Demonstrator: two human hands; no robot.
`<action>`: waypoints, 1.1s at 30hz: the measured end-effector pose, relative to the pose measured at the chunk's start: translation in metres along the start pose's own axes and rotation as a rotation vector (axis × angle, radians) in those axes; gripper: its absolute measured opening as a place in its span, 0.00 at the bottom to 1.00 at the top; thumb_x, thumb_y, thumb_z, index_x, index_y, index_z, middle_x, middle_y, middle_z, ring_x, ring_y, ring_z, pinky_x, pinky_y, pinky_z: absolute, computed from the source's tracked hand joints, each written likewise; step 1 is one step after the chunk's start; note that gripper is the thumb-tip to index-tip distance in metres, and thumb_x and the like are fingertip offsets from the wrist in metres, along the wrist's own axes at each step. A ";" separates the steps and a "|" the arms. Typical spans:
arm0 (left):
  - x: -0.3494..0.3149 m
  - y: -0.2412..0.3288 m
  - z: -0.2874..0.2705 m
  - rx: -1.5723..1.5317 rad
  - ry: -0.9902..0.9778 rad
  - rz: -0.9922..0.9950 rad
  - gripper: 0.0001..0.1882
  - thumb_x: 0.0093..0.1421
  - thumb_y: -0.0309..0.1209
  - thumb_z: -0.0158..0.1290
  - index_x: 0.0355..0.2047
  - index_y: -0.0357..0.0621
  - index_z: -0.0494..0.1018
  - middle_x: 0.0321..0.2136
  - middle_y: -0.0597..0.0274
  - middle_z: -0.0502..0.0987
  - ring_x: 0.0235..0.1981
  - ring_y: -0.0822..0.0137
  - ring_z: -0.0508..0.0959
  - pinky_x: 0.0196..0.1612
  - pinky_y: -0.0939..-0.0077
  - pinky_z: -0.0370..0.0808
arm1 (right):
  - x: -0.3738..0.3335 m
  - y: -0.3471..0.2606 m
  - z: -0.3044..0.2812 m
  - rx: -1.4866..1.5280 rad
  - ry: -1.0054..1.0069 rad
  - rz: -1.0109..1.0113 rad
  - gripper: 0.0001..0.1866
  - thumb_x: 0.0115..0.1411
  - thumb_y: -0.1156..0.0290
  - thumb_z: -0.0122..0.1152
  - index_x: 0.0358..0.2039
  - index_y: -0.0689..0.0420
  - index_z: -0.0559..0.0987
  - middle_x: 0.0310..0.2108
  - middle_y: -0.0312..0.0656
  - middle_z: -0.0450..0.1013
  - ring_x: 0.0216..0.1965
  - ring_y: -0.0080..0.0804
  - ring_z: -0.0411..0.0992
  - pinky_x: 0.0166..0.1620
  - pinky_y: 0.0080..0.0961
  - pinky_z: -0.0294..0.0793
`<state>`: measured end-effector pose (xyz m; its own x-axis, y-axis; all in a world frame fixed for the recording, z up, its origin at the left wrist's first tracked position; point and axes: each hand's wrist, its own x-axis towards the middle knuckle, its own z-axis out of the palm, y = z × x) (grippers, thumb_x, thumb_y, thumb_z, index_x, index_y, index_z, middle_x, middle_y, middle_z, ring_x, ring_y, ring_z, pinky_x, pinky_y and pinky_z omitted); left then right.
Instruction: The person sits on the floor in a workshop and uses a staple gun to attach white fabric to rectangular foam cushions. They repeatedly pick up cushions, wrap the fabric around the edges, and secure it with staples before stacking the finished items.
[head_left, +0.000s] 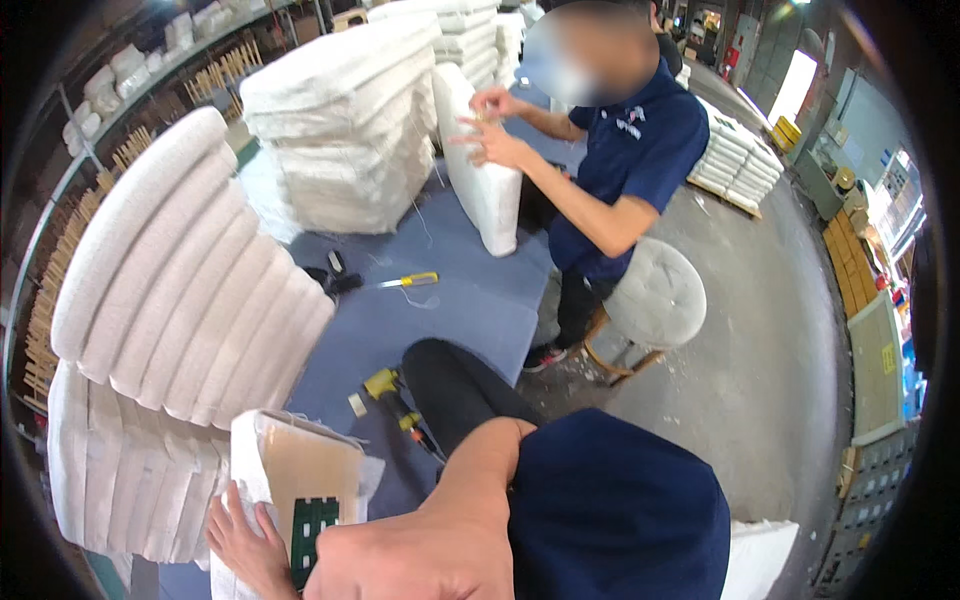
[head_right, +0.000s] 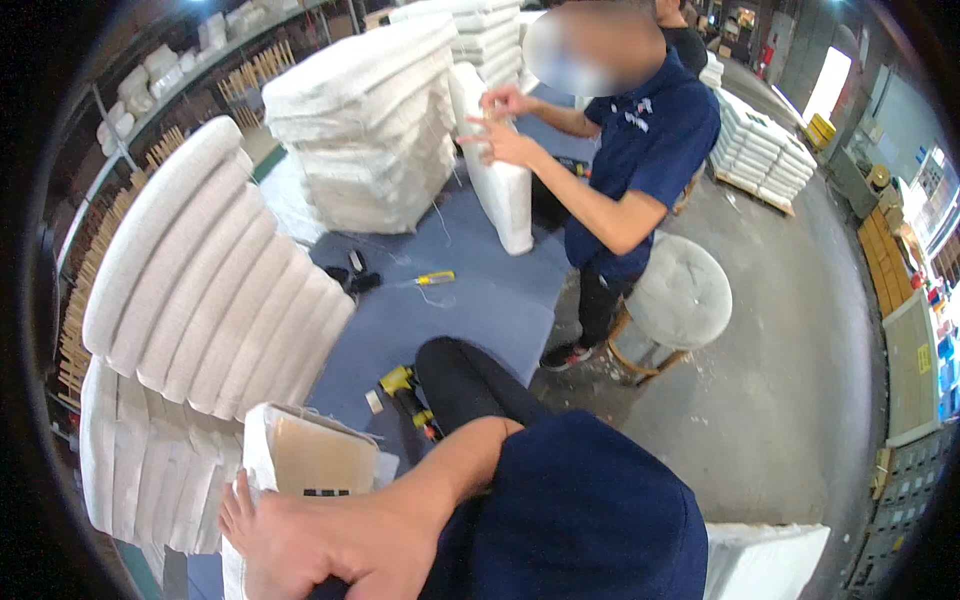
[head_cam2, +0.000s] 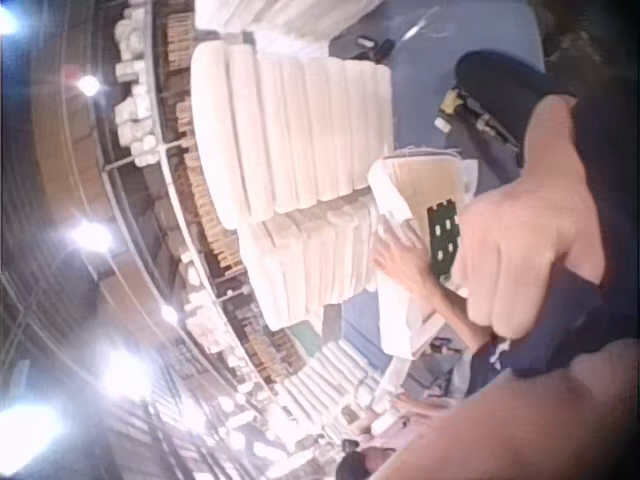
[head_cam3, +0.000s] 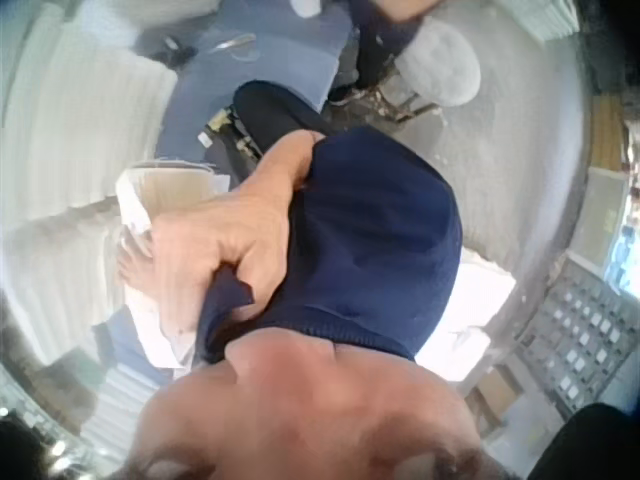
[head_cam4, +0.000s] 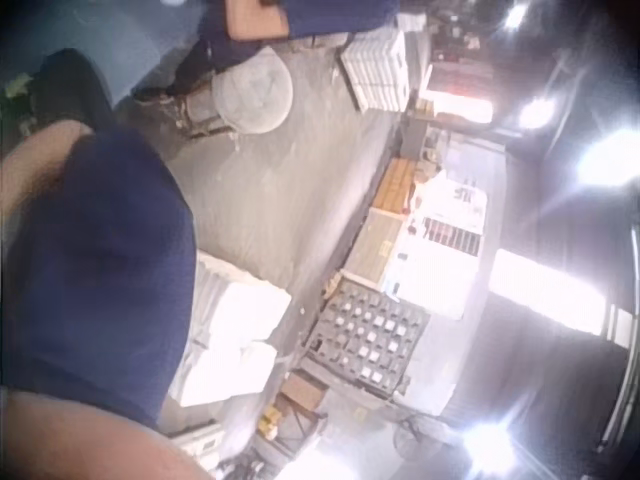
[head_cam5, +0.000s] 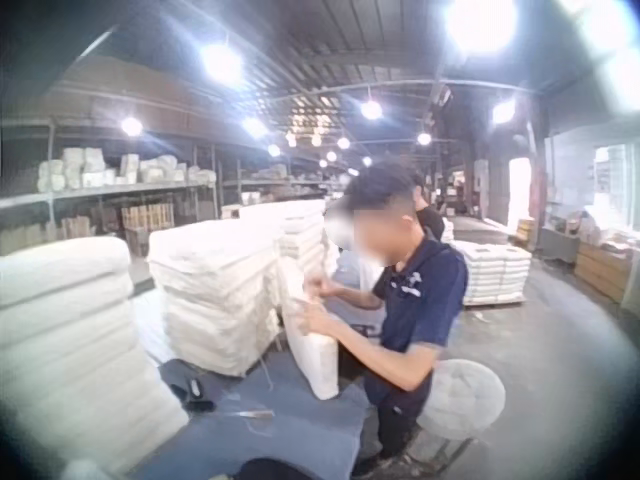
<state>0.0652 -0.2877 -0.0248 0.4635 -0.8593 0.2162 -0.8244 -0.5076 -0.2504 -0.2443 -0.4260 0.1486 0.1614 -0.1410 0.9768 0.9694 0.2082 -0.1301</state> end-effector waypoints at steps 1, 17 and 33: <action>0.000 -0.002 0.005 0.009 -0.016 -0.016 0.52 0.64 0.60 0.65 0.81 0.59 0.54 0.76 0.50 0.62 0.71 0.42 0.68 0.74 0.42 0.63 | -0.005 -0.004 -0.008 -0.068 -0.051 0.033 0.19 0.73 0.69 0.62 0.24 0.64 0.76 0.20 0.51 0.69 0.24 0.55 0.71 0.27 0.45 0.64; -0.015 0.011 -0.072 -0.189 0.217 -0.066 0.38 0.57 0.51 0.69 0.64 0.46 0.76 0.55 0.51 0.77 0.58 0.48 0.76 0.64 0.48 0.69 | 0.044 -0.011 -0.061 -0.322 -0.625 0.233 0.27 0.76 0.55 0.58 0.21 0.57 0.71 0.22 0.44 0.67 0.23 0.47 0.72 0.28 0.42 0.65; -0.204 -0.035 -0.164 -0.251 0.430 -0.517 0.47 0.38 0.39 0.73 0.64 0.46 0.77 0.55 0.50 0.80 0.58 0.46 0.77 0.64 0.51 0.70 | -0.428 0.155 -0.189 -0.542 0.076 1.532 0.63 0.56 0.59 0.85 0.82 0.60 0.53 0.80 0.53 0.55 0.78 0.45 0.57 0.77 0.45 0.58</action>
<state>-0.0541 -0.0841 0.0945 0.6884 -0.3862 0.6140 -0.6077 -0.7692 0.1976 -0.1285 -0.5162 -0.3213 0.9753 -0.1823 -0.1248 -0.1535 -0.1529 -0.9762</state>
